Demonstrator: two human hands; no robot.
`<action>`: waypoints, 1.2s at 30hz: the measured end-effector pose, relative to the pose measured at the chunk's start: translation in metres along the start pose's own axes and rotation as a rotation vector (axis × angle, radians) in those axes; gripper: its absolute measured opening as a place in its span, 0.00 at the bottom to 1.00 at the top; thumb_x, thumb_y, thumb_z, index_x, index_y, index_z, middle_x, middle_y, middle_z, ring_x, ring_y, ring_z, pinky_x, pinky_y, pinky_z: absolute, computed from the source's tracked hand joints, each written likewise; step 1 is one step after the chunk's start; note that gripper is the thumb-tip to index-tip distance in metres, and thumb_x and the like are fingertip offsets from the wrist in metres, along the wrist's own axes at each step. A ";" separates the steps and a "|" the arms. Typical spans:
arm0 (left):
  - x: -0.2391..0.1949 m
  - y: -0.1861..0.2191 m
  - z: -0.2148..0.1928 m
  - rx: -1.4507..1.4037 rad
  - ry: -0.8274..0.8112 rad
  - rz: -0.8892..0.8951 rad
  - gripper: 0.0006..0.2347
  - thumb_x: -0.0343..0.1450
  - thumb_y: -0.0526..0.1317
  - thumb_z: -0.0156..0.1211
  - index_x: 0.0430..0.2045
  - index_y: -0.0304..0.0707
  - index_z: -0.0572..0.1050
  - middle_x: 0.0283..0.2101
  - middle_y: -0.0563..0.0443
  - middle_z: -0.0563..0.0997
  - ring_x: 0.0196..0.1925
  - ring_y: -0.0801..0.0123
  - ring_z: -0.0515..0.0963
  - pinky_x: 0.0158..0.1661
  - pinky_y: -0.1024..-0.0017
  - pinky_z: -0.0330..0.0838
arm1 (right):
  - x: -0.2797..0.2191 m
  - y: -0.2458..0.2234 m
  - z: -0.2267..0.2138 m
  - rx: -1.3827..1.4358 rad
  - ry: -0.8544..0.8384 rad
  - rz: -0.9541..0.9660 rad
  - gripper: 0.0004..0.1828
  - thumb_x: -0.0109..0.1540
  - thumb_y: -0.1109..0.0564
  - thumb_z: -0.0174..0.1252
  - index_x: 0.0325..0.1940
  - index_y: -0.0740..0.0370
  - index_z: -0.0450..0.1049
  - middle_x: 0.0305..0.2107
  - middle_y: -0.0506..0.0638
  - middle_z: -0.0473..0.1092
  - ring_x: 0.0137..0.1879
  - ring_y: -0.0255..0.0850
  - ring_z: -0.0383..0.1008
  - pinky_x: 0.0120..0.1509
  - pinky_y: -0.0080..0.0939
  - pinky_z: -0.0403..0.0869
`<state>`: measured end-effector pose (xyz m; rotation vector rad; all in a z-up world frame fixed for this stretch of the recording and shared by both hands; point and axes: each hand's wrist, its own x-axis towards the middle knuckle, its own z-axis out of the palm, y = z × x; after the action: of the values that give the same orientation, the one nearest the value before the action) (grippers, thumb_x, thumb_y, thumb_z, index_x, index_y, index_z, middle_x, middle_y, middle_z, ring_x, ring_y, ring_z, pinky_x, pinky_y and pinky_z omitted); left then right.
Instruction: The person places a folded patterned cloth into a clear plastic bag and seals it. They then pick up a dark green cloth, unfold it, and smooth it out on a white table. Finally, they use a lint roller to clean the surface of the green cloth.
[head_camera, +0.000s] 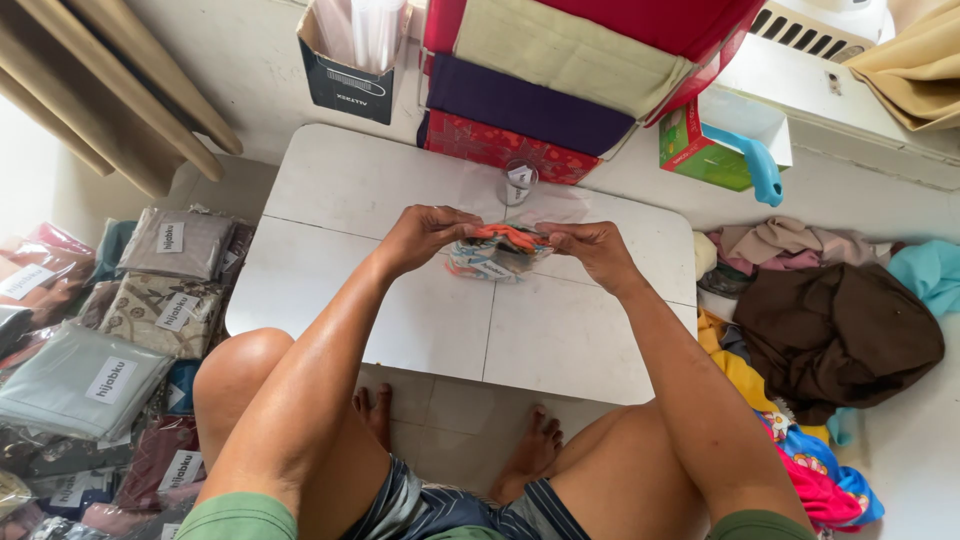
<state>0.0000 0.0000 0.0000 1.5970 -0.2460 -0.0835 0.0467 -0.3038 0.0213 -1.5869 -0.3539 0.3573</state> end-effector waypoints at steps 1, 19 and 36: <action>0.001 -0.001 0.000 -0.002 -0.002 -0.002 0.07 0.72 0.39 0.69 0.42 0.44 0.85 0.49 0.43 0.85 0.57 0.57 0.81 0.58 0.61 0.74 | -0.002 -0.005 0.003 0.000 0.002 0.003 0.10 0.64 0.63 0.64 0.49 0.69 0.81 0.47 0.59 0.78 0.52 0.42 0.79 0.55 0.41 0.82; 0.000 0.006 0.009 0.066 0.149 -0.068 0.06 0.74 0.43 0.66 0.35 0.44 0.86 0.28 0.51 0.86 0.36 0.78 0.83 0.43 0.71 0.79 | 0.000 0.011 0.002 0.091 0.125 0.179 0.18 0.61 0.60 0.70 0.55 0.63 0.77 0.24 0.47 0.74 0.36 0.38 0.82 0.47 0.34 0.82; -0.026 0.035 0.020 0.443 0.233 0.095 0.13 0.70 0.31 0.57 0.48 0.39 0.74 0.71 0.30 0.54 0.70 0.23 0.61 0.67 0.39 0.63 | -0.013 0.005 0.010 -0.646 0.034 0.043 0.10 0.67 0.49 0.61 0.49 0.52 0.82 0.58 0.55 0.66 0.59 0.53 0.72 0.58 0.48 0.74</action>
<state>-0.0334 -0.0146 0.0313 2.0128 -0.1646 0.2461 0.0307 -0.3011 0.0161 -2.2318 -0.4360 0.2586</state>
